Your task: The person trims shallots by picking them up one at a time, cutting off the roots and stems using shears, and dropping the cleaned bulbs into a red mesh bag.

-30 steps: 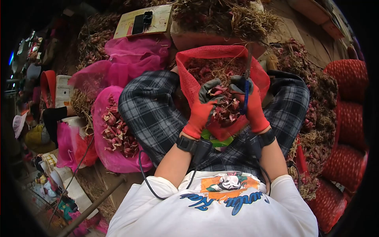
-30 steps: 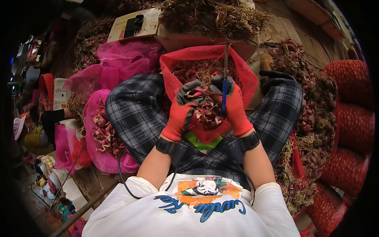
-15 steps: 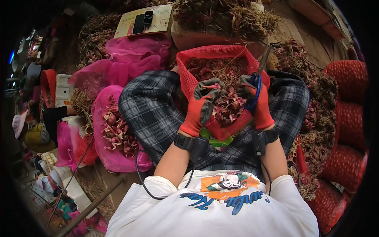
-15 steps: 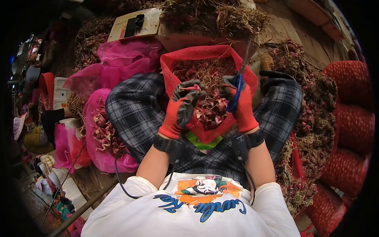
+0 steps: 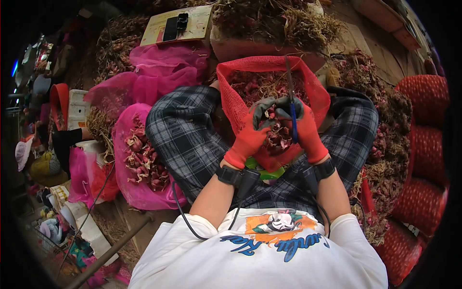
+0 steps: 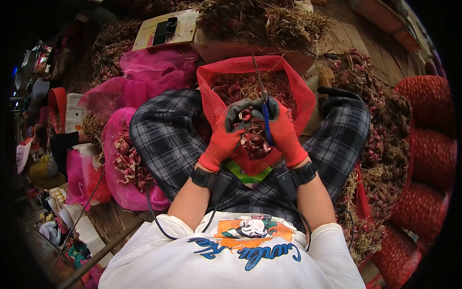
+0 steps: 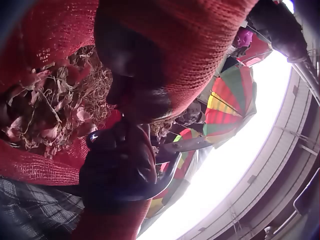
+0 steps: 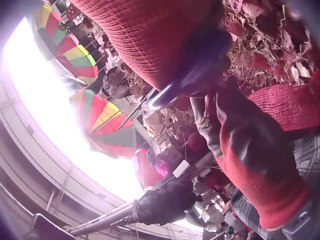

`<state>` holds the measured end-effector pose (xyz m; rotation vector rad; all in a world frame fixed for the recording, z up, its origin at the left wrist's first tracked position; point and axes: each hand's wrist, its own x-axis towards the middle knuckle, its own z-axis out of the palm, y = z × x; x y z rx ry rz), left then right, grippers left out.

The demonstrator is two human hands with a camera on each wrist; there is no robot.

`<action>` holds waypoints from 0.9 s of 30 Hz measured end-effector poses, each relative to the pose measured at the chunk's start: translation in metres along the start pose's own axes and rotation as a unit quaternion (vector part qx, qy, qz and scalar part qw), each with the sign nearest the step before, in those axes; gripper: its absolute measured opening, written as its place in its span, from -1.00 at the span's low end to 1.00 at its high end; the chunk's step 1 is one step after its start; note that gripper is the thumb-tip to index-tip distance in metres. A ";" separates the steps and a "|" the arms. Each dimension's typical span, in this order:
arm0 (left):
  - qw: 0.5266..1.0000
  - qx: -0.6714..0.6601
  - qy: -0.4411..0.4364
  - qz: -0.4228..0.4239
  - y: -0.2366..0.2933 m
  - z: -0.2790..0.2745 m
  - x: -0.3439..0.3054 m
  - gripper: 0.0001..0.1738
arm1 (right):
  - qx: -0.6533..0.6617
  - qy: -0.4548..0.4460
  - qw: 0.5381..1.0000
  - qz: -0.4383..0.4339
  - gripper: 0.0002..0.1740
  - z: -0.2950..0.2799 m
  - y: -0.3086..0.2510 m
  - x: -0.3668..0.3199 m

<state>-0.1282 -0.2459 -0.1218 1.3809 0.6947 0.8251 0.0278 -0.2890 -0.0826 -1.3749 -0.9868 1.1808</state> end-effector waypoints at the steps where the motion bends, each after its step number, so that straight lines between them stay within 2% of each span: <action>1: 0.999 0.048 -0.004 0.017 -0.004 -0.001 -0.001 -0.48 | 0.004 0.007 1.000 0.006 -0.71 0.000 0.002 -0.001; 4: 0.983 0.174 -0.016 0.058 0.003 -0.003 0.001 -0.49 | 0.003 0.021 1.000 0.014 -0.73 0.002 0.012 0.000; 7: 0.946 0.312 -0.032 0.084 -0.002 -0.006 -0.005 -0.49 | -0.024 0.023 0.999 0.015 -0.72 -0.001 0.018 -0.002; 9: 0.937 0.331 -0.052 0.094 0.004 -0.005 -0.004 -0.49 | -0.043 0.025 0.998 0.037 -0.72 -0.002 0.015 -0.005; 10: 0.933 0.340 -0.062 0.100 0.006 -0.004 -0.004 -0.49 | 0.033 0.010 0.997 0.062 -0.72 -0.001 0.011 -0.006; 12: 0.929 0.351 -0.105 0.046 -0.008 -0.003 -0.011 -0.44 | 0.181 -0.021 0.977 0.113 -0.72 0.000 -0.001 -0.007; 13: 0.927 0.355 -0.120 0.017 -0.014 0.001 -0.016 -0.42 | 0.171 -0.012 0.979 0.111 -0.72 -0.001 -0.004 -0.007; 16: 0.982 0.153 0.026 -0.105 -0.015 0.005 -0.023 -0.34 | 0.156 0.035 0.981 0.107 -0.71 -0.008 -0.002 -0.004; 17: 0.997 -0.040 -0.020 -0.066 -0.022 -0.004 -0.012 -0.29 | 0.147 0.054 0.981 0.116 -0.70 -0.016 0.006 -0.005; 18: 0.994 -0.080 -0.015 -0.069 -0.015 -0.004 -0.007 -0.31 | 0.136 0.072 0.980 0.126 -0.69 -0.024 0.013 -0.006; 20: 0.984 -0.161 0.001 -0.075 0.006 -0.001 -0.001 -0.33 | 0.113 0.054 0.984 0.128 -0.66 -0.026 0.015 -0.005; 22: 0.974 -0.218 0.015 -0.067 0.006 -0.002 0.001 -0.38 | 0.096 0.046 0.984 0.142 -0.65 -0.019 0.010 -0.003; 24: 0.955 -0.288 0.016 -0.075 0.006 -0.008 0.003 -0.42 | -0.006 0.038 0.993 0.112 -0.66 -0.018 0.013 -0.002; 27: 0.925 -0.364 0.071 -0.086 0.009 -0.011 0.005 -0.59 | -0.149 0.045 0.985 0.081 -0.66 -0.015 0.008 -0.005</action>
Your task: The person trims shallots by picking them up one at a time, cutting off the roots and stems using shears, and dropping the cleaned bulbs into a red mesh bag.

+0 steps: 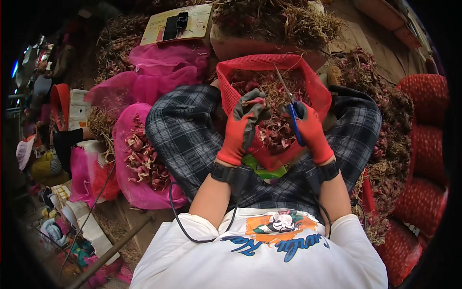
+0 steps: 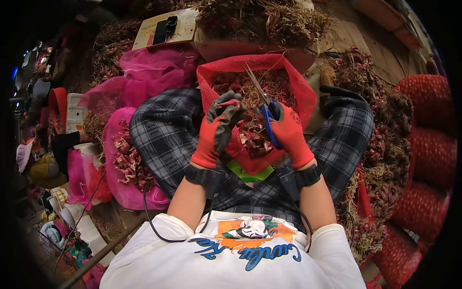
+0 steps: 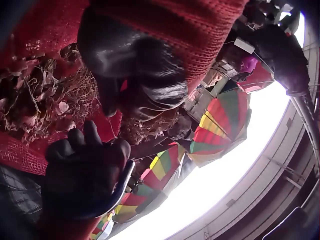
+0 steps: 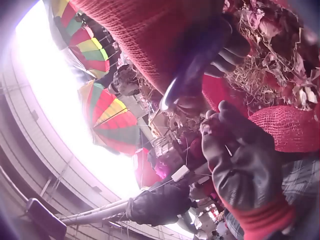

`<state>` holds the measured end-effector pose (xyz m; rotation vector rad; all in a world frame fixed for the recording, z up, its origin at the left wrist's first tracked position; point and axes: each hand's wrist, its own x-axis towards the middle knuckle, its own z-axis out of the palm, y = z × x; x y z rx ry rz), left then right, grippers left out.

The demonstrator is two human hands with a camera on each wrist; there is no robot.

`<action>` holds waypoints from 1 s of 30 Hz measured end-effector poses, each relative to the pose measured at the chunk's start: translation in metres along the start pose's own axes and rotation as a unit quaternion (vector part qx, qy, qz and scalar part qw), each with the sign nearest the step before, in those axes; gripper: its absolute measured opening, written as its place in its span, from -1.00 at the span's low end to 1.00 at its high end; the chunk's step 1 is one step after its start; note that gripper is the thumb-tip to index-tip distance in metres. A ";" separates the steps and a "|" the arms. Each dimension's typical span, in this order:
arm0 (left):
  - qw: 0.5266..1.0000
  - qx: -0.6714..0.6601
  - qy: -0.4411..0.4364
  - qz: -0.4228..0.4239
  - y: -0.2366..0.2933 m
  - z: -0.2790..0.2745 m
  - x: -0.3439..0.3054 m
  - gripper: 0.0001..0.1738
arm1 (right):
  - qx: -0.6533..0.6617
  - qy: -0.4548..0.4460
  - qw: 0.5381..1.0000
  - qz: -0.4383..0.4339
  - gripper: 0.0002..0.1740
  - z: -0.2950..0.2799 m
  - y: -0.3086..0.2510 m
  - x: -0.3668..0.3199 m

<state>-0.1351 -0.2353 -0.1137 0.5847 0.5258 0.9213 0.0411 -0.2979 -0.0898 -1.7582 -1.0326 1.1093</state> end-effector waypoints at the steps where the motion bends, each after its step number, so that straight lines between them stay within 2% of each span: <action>1: 1.000 -0.009 0.030 -0.002 0.000 -0.003 0.000 -0.62 | -0.045 0.009 0.999 -0.010 -0.66 0.000 -0.004 -0.002; 3: 0.995 -0.025 0.092 -0.004 -0.002 -0.015 -0.002 -0.66 | -0.150 0.021 0.987 -0.047 -0.62 0.003 -0.009 -0.006; 7: 0.992 -0.058 0.097 0.052 -0.012 -0.031 0.001 -0.66 | -0.282 0.049 0.949 -0.129 -0.56 0.017 0.004 -0.014; 10: 0.986 -0.090 0.131 0.049 -0.013 -0.043 0.001 -0.64 | -0.337 0.034 0.929 -0.147 -0.51 0.022 0.016 -0.017; 11: 0.987 -0.073 0.123 0.071 -0.015 -0.046 0.000 -0.64 | -0.357 0.036 0.921 -0.154 -0.50 0.024 0.016 -0.018; 16: 0.979 0.047 0.140 0.141 -0.015 -0.032 0.002 -0.66 | -0.360 0.041 0.922 -0.133 -0.47 0.027 0.009 -0.018; 19: 0.983 0.015 0.127 0.128 -0.014 -0.025 0.003 -0.64 | -0.358 0.037 0.925 -0.123 -0.45 0.024 0.010 -0.017; 22: 0.985 0.074 0.113 0.104 -0.011 -0.020 0.001 -0.66 | -0.375 0.036 0.917 -0.133 -0.43 0.021 0.016 -0.016; 24: 0.982 0.113 0.092 0.120 -0.012 -0.030 0.000 -0.67 | -0.379 0.031 0.917 -0.123 -0.41 0.020 0.018 -0.013; 28: 0.972 0.168 0.079 0.140 -0.015 -0.036 0.004 -0.70 | -0.384 0.011 0.917 -0.110 -0.51 0.015 0.015 -0.014; 30: 0.982 0.109 0.088 0.127 -0.010 -0.023 0.001 -0.69 | -0.375 0.021 0.919 -0.120 -0.64 0.015 0.012 -0.016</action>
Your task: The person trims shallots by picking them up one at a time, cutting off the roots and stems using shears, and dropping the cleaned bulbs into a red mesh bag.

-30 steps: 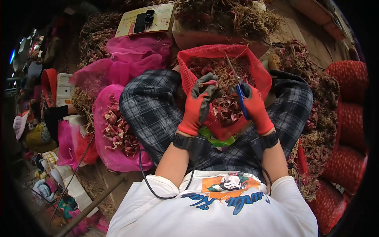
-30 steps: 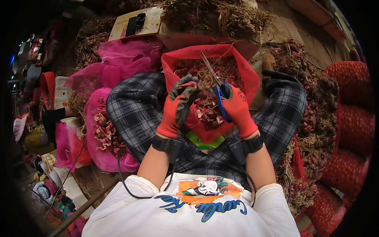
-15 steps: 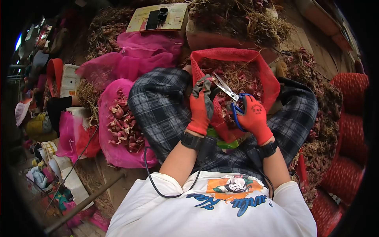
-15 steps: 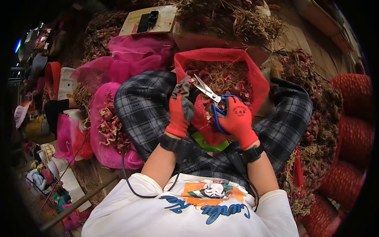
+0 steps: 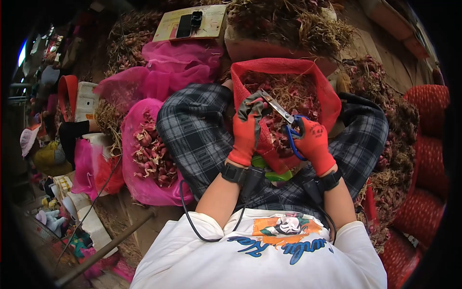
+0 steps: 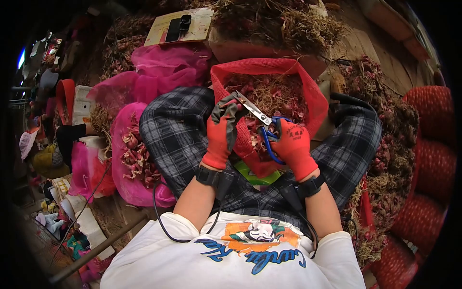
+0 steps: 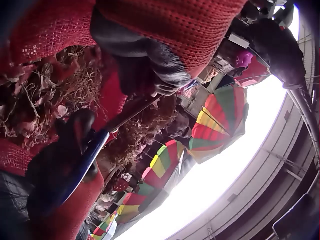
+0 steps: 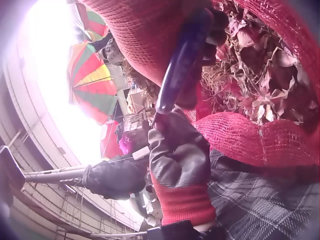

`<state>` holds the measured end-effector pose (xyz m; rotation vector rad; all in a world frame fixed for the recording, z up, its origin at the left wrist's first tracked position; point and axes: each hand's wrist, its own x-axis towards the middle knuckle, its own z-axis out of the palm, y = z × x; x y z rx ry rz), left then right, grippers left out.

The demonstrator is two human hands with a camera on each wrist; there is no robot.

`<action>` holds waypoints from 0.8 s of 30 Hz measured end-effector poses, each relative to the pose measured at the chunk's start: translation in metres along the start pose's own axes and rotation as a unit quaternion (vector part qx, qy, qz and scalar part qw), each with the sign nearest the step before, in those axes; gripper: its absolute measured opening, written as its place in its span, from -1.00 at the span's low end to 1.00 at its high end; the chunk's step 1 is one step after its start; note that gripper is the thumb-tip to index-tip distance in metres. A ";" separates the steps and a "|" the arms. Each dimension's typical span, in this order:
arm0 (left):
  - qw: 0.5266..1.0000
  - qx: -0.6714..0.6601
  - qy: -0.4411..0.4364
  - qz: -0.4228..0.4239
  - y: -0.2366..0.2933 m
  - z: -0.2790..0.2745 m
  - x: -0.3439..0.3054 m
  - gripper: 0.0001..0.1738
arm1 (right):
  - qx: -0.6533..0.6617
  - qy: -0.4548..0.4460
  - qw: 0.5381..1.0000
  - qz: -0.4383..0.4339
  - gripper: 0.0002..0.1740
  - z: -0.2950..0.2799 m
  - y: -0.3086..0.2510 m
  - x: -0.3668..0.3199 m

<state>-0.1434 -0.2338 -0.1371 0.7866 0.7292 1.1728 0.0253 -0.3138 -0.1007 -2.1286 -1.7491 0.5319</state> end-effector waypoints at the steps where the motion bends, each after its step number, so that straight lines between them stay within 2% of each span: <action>1: 1.000 -0.028 0.007 -0.010 0.006 0.007 -0.001 -0.68 | 0.015 0.007 1.000 -0.003 -0.65 0.000 0.000 0.000; 4: 1.000 -0.022 0.009 -0.018 0.014 0.014 0.000 -0.71 | 0.091 0.003 0.996 0.004 -0.67 0.002 0.003 0.001; 6: 0.993 -0.114 -0.027 -0.026 0.015 0.014 0.002 -0.69 | 0.188 -0.024 0.981 0.030 -0.66 0.008 0.005 0.000; 9: 0.980 -0.187 -0.056 -0.048 0.013 0.012 0.005 -0.61 | 0.220 -0.087 0.965 0.112 -0.57 0.001 -0.001 0.003; 12: 0.978 -0.195 -0.064 -0.048 0.014 0.008 0.005 -0.54 | 0.152 -0.037 0.985 0.072 -0.57 -0.008 -0.008 0.003; 15: 0.970 -0.223 -0.081 -0.060 0.013 0.001 0.004 -0.51 | 0.043 0.070 0.996 -0.020 -0.54 -0.002 0.001 -0.001; 18: 0.964 -0.230 -0.108 -0.072 0.009 -0.008 0.004 -0.52 | -0.046 0.051 0.997 -0.021 -0.48 -0.012 0.007 -0.001; 22: 0.959 -0.242 -0.120 -0.085 0.010 -0.008 0.005 -0.57 | -0.034 0.060 0.997 -0.028 -0.45 -0.017 0.011 -0.001; 24: 0.966 -0.225 -0.008 -0.123 0.017 0.006 0.004 -0.66 | -0.047 0.056 0.997 -0.036 -0.46 -0.020 0.011 0.000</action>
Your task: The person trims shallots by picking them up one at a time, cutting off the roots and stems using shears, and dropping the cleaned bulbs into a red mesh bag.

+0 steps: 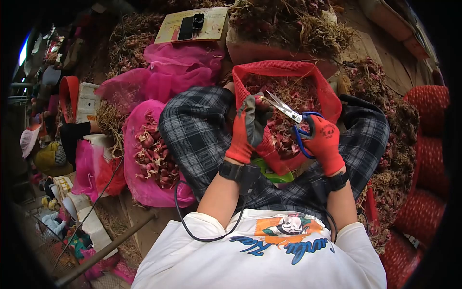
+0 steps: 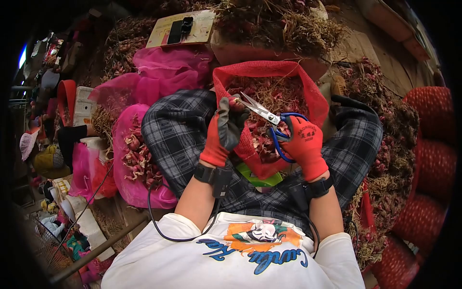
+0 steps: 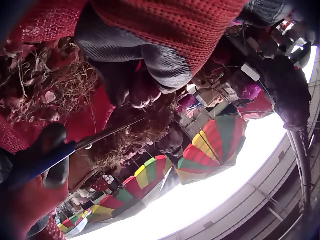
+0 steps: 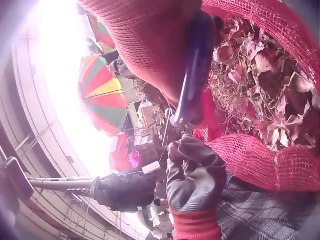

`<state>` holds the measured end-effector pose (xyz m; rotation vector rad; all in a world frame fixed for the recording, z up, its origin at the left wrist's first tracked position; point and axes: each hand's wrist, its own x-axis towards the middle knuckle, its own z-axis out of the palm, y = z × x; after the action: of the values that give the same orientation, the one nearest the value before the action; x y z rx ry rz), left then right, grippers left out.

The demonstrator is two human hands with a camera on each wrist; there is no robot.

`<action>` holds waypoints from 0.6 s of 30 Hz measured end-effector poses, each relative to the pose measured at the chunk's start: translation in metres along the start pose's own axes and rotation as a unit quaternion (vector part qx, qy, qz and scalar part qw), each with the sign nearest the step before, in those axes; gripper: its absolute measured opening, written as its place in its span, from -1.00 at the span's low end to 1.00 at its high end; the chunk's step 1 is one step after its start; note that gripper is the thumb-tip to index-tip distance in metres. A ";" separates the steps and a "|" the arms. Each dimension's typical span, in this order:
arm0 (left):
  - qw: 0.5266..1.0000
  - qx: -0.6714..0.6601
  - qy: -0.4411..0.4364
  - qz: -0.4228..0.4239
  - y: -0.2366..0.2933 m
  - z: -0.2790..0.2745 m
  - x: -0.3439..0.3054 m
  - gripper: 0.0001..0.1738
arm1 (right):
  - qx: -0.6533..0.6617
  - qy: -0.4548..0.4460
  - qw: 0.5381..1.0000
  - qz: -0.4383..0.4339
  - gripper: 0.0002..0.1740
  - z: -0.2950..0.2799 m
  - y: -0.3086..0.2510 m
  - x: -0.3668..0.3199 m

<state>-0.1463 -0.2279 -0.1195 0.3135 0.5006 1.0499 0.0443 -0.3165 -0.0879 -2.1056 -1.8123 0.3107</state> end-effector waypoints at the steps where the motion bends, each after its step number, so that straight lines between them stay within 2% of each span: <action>1: 0.998 0.002 0.060 -0.005 0.001 0.007 -0.001 -0.67 | -0.010 -0.004 1.000 -0.006 -0.47 -0.002 -0.001 0.000; 7: 0.995 0.058 0.066 -0.046 0.005 -0.002 0.001 -0.63 | -0.045 -0.024 0.999 -0.020 -0.57 -0.003 0.003 -0.001; 10: 0.997 0.045 0.034 -0.061 0.007 -0.006 0.003 -0.61 | -0.065 -0.048 0.996 -0.026 -0.58 -0.007 0.007 -0.003; 12: 0.997 0.039 -0.050 -0.052 0.009 -0.012 0.002 -0.59 | -0.083 -0.080 0.993 -0.021 -0.58 -0.016 0.005 -0.002; 13: 0.994 0.037 -0.092 -0.047 0.010 -0.013 0.001 -0.55 | -0.037 -0.095 0.995 0.004 -0.58 -0.021 0.003 -0.001; 15: 0.995 0.058 -0.081 -0.014 0.009 -0.003 0.001 -0.56 | 0.054 -0.125 0.989 0.053 -0.58 -0.027 -0.002 -0.002; 18: 0.992 0.105 -0.060 0.042 0.005 0.007 0.002 -0.66 | 0.088 -0.093 0.990 0.062 -0.55 -0.023 0.001 -0.009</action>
<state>-0.1454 -0.2236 -0.1120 0.5857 0.4945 1.0541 0.0527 -0.3278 -0.0674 -2.1273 -1.6835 0.6954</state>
